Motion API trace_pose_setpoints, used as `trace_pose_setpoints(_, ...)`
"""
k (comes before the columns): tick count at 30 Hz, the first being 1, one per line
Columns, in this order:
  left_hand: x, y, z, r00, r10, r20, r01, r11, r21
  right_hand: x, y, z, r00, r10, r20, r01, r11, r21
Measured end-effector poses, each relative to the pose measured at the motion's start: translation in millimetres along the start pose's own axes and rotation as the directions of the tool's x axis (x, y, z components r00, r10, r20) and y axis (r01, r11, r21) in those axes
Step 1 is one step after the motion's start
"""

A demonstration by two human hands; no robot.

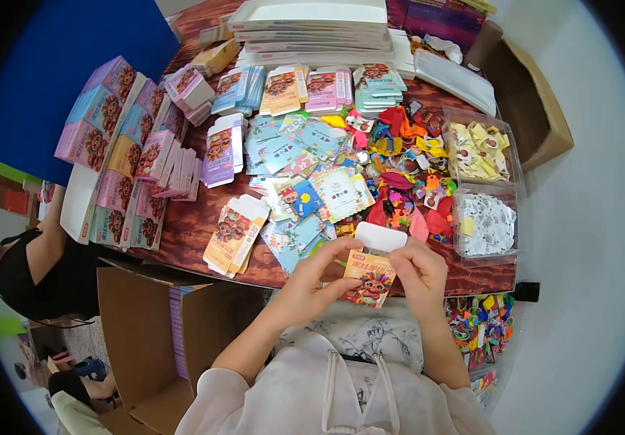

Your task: Packing individual cards into small pink boxes at a cluttered workbench.

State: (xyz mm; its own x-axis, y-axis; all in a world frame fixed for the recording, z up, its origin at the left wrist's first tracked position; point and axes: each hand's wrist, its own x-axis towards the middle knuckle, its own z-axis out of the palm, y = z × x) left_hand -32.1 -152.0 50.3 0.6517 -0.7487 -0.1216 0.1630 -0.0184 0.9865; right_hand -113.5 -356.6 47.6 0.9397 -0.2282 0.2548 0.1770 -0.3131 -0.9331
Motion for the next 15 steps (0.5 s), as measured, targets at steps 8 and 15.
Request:
trace_pose_setpoints(8, -11.5, -9.6, -13.9, 0.996, 0.021, -0.088, -0.012, 0.995, 0.098, 10.7, -10.1, 25.1, 0.982, 0.182, 0.047, -0.188, 0.959, 0.214)
trace_pose_setpoints(15, -13.4, -2.1, -9.8, 0.988, -0.095, -0.118, 0.117, 0.972, 0.203, 3.3, 7.3, 36.4, 0.979, 0.190, 0.079, -0.204, 0.938, 0.280)
